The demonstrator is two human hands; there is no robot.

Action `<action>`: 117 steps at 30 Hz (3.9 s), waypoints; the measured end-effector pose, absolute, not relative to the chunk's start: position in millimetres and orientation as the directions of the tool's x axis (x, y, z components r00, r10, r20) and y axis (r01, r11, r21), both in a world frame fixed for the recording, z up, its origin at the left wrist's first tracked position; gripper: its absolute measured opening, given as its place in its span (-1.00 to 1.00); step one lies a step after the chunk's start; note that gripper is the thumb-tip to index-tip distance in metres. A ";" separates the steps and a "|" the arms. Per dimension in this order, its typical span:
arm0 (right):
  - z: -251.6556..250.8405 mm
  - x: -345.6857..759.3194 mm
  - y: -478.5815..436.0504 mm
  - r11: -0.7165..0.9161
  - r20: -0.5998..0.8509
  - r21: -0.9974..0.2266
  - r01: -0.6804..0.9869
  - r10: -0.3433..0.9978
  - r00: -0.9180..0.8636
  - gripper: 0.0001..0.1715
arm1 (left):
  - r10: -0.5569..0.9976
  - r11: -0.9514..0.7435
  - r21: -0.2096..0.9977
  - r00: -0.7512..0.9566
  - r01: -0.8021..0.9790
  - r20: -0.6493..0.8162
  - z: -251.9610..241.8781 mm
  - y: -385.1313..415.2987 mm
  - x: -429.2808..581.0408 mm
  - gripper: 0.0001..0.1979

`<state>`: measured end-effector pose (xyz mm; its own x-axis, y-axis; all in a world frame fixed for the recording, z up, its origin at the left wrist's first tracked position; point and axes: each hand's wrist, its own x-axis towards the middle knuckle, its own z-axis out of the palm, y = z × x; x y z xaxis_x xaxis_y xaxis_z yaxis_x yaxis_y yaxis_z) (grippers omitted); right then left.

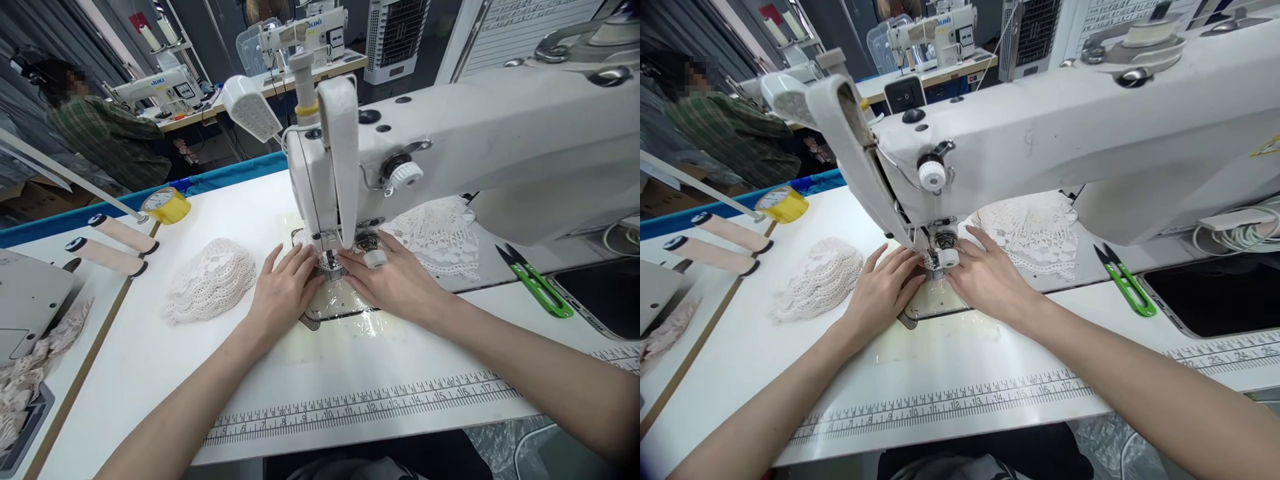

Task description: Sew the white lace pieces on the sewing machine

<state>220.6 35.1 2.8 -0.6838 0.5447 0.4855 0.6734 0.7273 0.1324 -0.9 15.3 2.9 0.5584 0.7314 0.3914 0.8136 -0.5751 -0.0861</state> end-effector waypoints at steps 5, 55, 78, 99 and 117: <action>4.1 221.9 30.7 0.758 0.553 0.172 0.630 0.455 -0.698 -0.65 | 0.657 -0.522 -0.212 0.548 0.826 0.518 10.0 7.8 -0.5 -0.80; 1.7 216.9 18.3 0.755 0.421 0.018 0.655 0.589 -0.690 -0.70 | 0.658 -0.707 -0.010 0.662 0.708 0.358 2.5 -0.7 5.3 -0.69; 4.9 217.6 18.2 0.692 0.409 0.183 0.698 0.592 -0.694 -0.71 | 0.670 -0.696 -0.051 0.674 0.716 0.312 4.7 -1.1 0.4 -0.66; 9.7 224.1 15.9 0.867 0.475 -0.070 0.493 0.464 -0.748 -0.72 | 0.422 -0.847 -0.145 0.813 0.511 0.401 7.7 -8.9 0.1 -0.90; 9.0 220.6 14.6 0.876 0.563 0.078 0.475 0.354 -0.747 -0.63 | 0.545 -0.758 -0.158 0.748 0.633 0.380 -1.2 -17.5 6.0 -0.59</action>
